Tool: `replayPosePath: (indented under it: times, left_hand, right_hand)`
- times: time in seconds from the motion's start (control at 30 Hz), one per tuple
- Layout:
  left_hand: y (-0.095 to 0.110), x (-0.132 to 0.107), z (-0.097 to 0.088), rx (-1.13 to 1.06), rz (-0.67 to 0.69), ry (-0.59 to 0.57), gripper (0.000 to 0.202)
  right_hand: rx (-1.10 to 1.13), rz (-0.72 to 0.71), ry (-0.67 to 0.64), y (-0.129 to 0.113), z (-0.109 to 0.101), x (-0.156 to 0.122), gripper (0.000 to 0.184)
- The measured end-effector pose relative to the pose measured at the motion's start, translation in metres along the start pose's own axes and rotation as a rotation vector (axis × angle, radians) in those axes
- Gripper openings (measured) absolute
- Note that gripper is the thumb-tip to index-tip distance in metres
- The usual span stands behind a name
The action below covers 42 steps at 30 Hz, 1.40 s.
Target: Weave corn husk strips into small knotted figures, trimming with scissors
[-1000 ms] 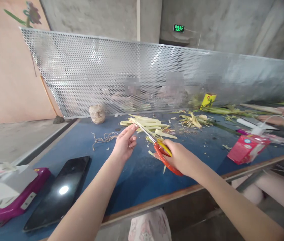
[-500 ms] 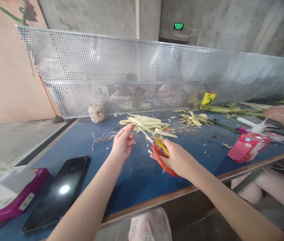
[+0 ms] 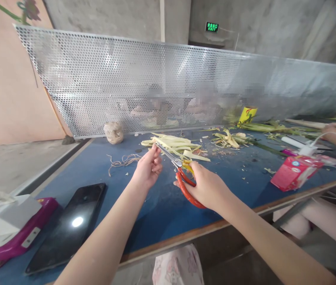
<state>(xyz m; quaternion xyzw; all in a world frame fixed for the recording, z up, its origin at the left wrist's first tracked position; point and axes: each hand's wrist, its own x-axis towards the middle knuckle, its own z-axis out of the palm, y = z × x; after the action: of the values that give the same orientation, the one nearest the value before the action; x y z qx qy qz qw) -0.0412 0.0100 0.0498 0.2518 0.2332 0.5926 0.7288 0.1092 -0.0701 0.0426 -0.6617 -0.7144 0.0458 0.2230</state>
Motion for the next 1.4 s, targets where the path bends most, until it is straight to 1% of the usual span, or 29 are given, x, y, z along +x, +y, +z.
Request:
replayPosePath:
  times: [0.2, 0.37, 0.6, 0.93, 1.17, 1.4]
  left_hand:
    - [0.0001, -0.0017, 0.0016, -0.013, -0.019, -0.007, 0.011]
    - [0.0002, -0.0016, 0.0025, -0.013, -0.028, -0.012, 0.011]
    - [0.0006, -0.0030, 0.0030, 0.007, -0.029, -0.009, 0.013]
    - [0.0010, -0.0044, 0.0056, 0.033, -0.032, -0.006, 0.011]
    - [0.0021, -0.0049, 0.0062, 0.068, -0.032, 0.031, 0.013]
    - [0.0020, -0.0045, 0.0059, 0.084, -0.033, 0.030, 0.016]
  right_hand:
    - [0.024, 0.008, 0.002, 0.0014, 0.0002, -0.0005, 0.045]
    - [0.007, 0.010, 0.016, 0.0029, 0.0000, -0.0023, 0.047]
    - [-0.019, 0.014, 0.010, 0.0014, -0.0033, -0.0027, 0.046]
    - [0.071, 0.005, -0.061, 0.0030, -0.0056, -0.0043, 0.041]
    - [0.094, 0.000, -0.069, 0.0043, -0.0056, -0.0048, 0.040]
    - [0.085, 0.008, -0.073, 0.0045, -0.0055, -0.0059, 0.042]
